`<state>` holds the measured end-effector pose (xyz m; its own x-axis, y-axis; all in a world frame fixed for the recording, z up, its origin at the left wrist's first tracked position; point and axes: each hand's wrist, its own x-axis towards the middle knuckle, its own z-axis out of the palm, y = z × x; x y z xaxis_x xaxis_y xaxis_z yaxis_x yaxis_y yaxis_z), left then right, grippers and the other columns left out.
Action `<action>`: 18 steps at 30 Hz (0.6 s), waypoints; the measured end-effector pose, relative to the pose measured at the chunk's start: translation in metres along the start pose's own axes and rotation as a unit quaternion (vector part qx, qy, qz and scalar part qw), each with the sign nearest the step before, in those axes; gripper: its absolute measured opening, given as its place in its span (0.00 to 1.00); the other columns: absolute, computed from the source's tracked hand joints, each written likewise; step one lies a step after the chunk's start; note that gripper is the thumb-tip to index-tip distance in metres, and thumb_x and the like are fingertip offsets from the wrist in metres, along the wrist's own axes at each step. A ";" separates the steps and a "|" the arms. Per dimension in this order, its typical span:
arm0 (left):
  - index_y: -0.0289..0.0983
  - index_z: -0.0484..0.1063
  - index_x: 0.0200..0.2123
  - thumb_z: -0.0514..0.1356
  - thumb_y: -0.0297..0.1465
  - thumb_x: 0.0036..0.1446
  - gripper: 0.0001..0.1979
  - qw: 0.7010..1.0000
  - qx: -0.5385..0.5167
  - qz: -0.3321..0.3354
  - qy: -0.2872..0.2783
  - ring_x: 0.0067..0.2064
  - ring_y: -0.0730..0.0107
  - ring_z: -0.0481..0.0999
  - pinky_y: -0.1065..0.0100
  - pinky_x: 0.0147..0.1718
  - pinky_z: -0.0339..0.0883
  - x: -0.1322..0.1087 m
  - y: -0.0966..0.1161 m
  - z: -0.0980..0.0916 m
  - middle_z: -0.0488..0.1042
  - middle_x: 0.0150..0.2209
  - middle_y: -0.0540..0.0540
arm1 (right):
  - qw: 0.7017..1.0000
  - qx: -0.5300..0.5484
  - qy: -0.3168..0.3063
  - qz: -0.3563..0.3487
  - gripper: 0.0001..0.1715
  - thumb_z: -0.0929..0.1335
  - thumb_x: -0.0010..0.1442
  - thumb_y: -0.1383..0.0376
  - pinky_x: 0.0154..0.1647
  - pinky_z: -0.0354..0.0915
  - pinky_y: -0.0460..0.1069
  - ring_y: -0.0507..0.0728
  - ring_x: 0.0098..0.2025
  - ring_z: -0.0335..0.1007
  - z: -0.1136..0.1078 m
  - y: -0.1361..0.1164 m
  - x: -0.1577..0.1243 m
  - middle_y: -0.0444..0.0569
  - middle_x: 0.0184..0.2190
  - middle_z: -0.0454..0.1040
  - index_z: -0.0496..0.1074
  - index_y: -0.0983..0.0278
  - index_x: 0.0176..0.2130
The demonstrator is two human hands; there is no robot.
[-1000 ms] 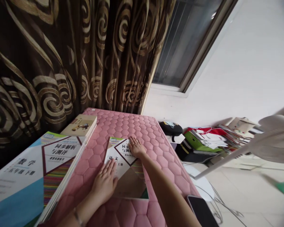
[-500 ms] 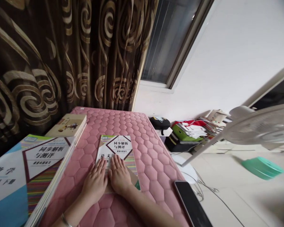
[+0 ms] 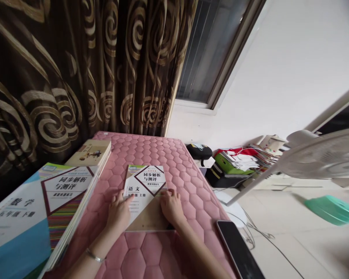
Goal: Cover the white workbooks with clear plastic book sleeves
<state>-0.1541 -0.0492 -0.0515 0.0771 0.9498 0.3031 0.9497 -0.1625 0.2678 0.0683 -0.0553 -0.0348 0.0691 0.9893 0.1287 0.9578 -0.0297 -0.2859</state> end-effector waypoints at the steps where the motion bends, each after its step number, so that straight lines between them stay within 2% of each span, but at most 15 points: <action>1: 0.47 0.79 0.47 0.51 0.19 0.57 0.25 1.000 -0.017 -0.012 -0.009 0.48 0.57 0.75 0.57 0.45 0.71 0.005 0.001 -0.004 0.72 0.55 0.40 | 0.999 -0.004 0.003 0.033 0.23 0.58 0.64 0.67 0.56 0.62 0.60 0.67 0.57 0.67 -0.003 0.000 0.004 0.64 0.55 0.70 0.70 0.66 0.55; 4: 0.42 0.81 0.42 0.52 0.20 0.56 0.20 0.997 -0.052 -0.036 -0.035 0.42 0.61 0.76 0.64 0.41 0.71 0.018 0.002 -0.013 0.76 0.44 0.39 | 0.994 0.001 -0.016 0.111 0.22 0.58 0.65 0.65 0.48 0.68 0.56 0.67 0.50 0.72 -0.008 -0.002 0.013 0.68 0.49 0.72 0.69 0.72 0.53; 7: 0.40 0.80 0.41 0.52 0.21 0.57 0.18 0.996 -0.039 -0.045 -0.063 0.37 0.62 0.76 0.65 0.37 0.69 0.027 0.001 -0.019 0.75 0.38 0.39 | 0.990 0.016 -0.036 0.132 0.22 0.56 0.67 0.63 0.42 0.69 0.55 0.67 0.46 0.75 -0.009 -0.003 0.018 0.70 0.45 0.75 0.69 0.74 0.50; 12: 0.39 0.76 0.39 0.52 0.18 0.54 0.17 0.994 -0.030 -0.062 -0.081 0.34 0.66 0.76 0.69 0.36 0.67 0.035 -0.001 -0.020 0.75 0.34 0.43 | 0.984 0.038 -0.068 0.162 0.24 0.54 0.69 0.60 0.41 0.69 0.56 0.67 0.44 0.78 -0.009 0.004 0.025 0.66 0.42 0.78 0.71 0.70 0.47; 18: 0.37 0.69 0.34 0.54 0.17 0.51 0.11 0.992 -0.027 -0.090 -0.079 0.40 0.63 0.76 0.68 0.36 0.67 0.050 -0.001 -0.019 0.77 0.34 0.43 | 0.990 -0.012 -0.044 0.132 0.22 0.54 0.70 0.61 0.40 0.70 0.54 0.64 0.42 0.78 -0.006 0.011 0.031 0.61 0.42 0.79 0.72 0.67 0.45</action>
<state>-0.1563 -0.0062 -0.0193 -0.0408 0.9941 0.1005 0.9350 0.0025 0.3547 0.0827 -0.0260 -0.0283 0.2942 0.9552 -0.0319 0.9162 -0.2913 -0.2751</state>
